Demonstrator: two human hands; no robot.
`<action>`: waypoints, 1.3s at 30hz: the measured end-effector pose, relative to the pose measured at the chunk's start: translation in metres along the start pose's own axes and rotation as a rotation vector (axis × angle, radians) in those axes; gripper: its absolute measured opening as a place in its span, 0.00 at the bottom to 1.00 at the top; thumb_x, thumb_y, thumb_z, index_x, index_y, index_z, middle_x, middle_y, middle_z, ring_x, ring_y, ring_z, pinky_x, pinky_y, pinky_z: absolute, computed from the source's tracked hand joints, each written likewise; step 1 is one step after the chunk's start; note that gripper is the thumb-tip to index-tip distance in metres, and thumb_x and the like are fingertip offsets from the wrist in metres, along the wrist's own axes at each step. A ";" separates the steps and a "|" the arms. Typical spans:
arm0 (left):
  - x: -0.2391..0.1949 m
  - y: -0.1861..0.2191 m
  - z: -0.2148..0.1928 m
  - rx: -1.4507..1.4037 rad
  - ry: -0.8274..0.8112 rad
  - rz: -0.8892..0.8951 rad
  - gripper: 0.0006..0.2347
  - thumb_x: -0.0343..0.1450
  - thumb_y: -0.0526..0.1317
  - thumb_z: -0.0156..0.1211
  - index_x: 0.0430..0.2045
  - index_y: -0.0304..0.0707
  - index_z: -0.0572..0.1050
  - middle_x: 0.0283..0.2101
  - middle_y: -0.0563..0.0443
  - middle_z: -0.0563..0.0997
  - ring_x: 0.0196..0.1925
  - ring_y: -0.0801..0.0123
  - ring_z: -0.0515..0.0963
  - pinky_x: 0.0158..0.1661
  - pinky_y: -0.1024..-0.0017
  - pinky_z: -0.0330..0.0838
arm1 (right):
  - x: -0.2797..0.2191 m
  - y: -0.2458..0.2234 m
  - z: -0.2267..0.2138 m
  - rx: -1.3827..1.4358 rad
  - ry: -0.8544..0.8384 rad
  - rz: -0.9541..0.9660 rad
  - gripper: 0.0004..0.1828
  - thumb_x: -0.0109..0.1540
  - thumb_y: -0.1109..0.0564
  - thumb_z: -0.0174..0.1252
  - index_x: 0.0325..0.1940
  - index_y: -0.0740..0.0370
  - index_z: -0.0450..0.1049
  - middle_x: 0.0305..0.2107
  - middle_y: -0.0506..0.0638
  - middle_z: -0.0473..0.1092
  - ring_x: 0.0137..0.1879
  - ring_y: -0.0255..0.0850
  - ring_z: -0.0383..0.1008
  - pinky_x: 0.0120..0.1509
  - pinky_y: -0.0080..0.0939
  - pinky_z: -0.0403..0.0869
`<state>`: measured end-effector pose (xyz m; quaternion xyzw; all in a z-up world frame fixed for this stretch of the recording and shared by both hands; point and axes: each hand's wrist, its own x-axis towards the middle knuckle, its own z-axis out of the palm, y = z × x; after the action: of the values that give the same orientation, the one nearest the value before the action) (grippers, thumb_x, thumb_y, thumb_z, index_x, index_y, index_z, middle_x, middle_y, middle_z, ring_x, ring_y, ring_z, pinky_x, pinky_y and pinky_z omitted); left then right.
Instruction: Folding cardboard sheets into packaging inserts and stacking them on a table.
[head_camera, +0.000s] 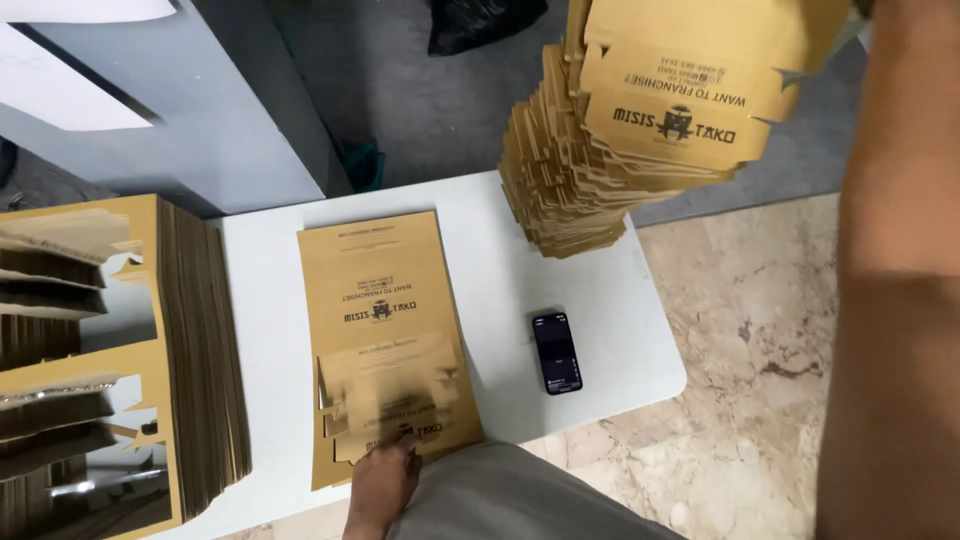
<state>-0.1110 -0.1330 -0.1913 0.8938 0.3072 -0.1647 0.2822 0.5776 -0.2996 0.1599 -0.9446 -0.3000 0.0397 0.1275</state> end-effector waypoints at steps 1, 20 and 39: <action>-0.002 0.002 -0.002 -0.001 0.004 -0.010 0.12 0.68 0.45 0.59 0.45 0.64 0.79 0.46 0.55 0.83 0.39 0.50 0.86 0.42 0.51 0.81 | 0.018 -0.010 0.008 -0.037 -0.023 0.009 0.22 0.69 0.46 0.60 0.65 0.54 0.70 0.60 0.58 0.67 0.62 0.58 0.67 0.62 0.61 0.67; -0.041 0.127 -0.302 -1.593 0.116 0.149 0.20 0.67 0.29 0.61 0.55 0.26 0.72 0.45 0.43 0.79 0.49 0.62 0.79 0.57 0.64 0.73 | -0.285 -0.078 0.225 0.735 0.701 -0.417 0.20 0.80 0.50 0.40 0.47 0.69 0.68 0.43 0.64 0.69 0.51 0.54 0.69 0.61 0.53 0.69; -0.129 0.159 -0.347 -1.591 -0.216 0.772 0.51 0.76 0.54 0.79 0.71 0.31 0.34 0.81 0.29 0.30 0.79 0.47 0.43 0.78 0.54 0.38 | -0.434 -0.205 0.425 1.235 0.193 0.020 0.14 0.68 0.52 0.56 0.28 0.57 0.70 0.61 0.63 0.71 0.72 0.52 0.68 0.73 0.50 0.66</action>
<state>-0.0642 -0.0848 0.2060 0.4539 -0.0204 0.1207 0.8826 0.0447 -0.2960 -0.1968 -0.6986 -0.1997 0.1216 0.6762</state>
